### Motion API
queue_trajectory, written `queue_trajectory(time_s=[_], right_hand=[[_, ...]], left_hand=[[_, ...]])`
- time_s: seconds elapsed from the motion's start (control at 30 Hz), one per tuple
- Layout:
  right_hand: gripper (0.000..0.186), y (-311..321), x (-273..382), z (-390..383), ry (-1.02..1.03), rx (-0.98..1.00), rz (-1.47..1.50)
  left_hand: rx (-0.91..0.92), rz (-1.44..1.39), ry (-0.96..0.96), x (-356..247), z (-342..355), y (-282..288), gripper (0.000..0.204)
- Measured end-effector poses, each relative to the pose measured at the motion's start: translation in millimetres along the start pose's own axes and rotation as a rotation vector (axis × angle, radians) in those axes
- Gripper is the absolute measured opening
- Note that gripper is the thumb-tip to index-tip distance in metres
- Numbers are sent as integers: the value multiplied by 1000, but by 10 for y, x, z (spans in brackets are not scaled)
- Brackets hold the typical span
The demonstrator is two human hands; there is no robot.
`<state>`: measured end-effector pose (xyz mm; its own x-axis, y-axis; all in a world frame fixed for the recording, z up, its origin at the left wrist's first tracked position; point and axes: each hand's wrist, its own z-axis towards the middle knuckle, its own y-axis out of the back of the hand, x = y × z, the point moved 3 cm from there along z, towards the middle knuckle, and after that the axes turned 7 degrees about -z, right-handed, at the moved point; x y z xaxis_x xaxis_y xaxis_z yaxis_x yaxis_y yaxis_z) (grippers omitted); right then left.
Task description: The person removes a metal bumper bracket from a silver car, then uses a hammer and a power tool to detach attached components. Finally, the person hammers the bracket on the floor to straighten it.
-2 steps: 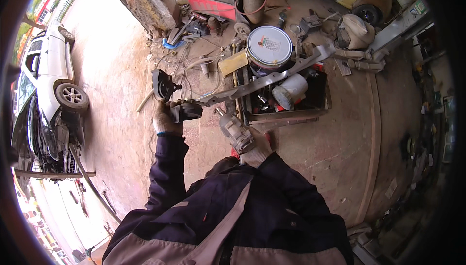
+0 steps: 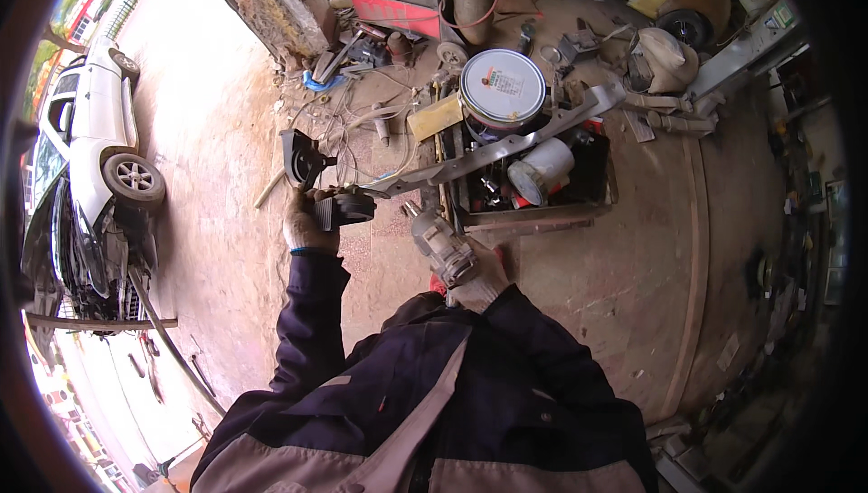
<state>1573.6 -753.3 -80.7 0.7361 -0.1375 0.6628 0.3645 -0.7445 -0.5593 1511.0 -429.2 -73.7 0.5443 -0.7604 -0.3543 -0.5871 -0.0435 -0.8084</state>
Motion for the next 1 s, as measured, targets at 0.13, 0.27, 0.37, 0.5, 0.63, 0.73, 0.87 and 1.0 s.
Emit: queue_trajectory(time_s=[0.13, 0.27, 0.37, 0.5, 0.63, 0.73, 0.87, 1.0], right_hand=[[45, 0, 184, -136, 292, 22, -831], [51, 51, 372, -290, 543, -6, -1494], [49, 158, 473, -444, 787, -116, -1795], [43, 530, 466, -712, 413, -208, -996], [38, 798, 504, -1083, 555, -363, -1219], [37, 1018, 394, -1256, 457, -452, -1135], [37, 1288, 142, -1334, 293, -463, -1124], [32, 1525, -143, -1368, 199, -486, -1027]], left_hand=[[19, -65, 35, -94, -49, 32, 43], [57, 61, -53, -185, -309, 63, 30], [-73, 124, -49, -348, -579, 229, 32], [-244, 213, -86, -716, -880, 558, 44], [-284, 268, -232, -995, -1222, 850, 21], [-262, 334, -271, -1088, -1309, 1122, 20], [-442, 492, -285, -1024, -1198, 1575, 19], [-497, 644, -264, -780, -1316, 1665, 21]])
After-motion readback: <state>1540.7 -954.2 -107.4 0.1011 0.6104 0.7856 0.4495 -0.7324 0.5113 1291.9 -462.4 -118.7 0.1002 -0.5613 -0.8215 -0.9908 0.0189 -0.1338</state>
